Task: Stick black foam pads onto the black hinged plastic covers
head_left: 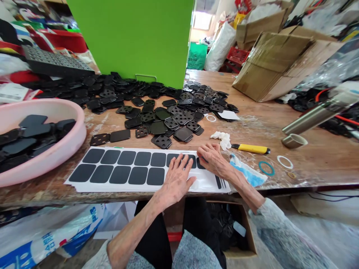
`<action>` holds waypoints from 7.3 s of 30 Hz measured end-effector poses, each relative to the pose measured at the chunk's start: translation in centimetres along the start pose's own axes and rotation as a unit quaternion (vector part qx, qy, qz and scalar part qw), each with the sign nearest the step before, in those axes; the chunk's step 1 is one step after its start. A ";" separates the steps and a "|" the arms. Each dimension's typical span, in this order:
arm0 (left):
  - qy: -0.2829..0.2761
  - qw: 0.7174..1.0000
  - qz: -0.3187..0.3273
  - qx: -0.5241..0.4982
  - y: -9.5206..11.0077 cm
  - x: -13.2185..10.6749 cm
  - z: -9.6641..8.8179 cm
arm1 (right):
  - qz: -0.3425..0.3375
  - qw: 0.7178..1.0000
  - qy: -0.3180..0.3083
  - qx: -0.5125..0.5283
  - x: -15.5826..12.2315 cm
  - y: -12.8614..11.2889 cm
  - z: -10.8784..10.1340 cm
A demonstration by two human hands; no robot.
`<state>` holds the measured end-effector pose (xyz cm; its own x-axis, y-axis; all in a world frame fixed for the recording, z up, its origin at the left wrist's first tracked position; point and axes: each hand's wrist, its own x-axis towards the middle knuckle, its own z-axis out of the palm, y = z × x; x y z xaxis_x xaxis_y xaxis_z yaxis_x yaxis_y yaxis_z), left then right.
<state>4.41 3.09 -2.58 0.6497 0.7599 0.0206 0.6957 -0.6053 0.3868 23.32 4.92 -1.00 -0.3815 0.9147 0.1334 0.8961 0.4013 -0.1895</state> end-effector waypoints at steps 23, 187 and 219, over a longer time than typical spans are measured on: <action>0.141 0.946 -0.242 -0.165 -7.8 5.2 -6.1 | 0.281 0.788 0.284 0.469 -11.7 -0.6 0.1; 0.132 0.418 -0.299 -0.848 -1.4 -8.4 -5.6 | 0.265 0.657 0.210 0.674 -5.9 -13.1 -0.2; 0.101 0.398 -0.288 -0.865 -0.5 -8.2 -4.8 | 0.268 0.647 0.072 0.711 -8.8 -12.2 -0.5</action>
<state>-2.73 -1.68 1.48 0.3759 0.7641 -0.5243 -0.6546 0.6194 0.4333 15.81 -8.06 0.59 0.0135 0.9675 -0.2525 -0.2614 -0.2404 -0.9348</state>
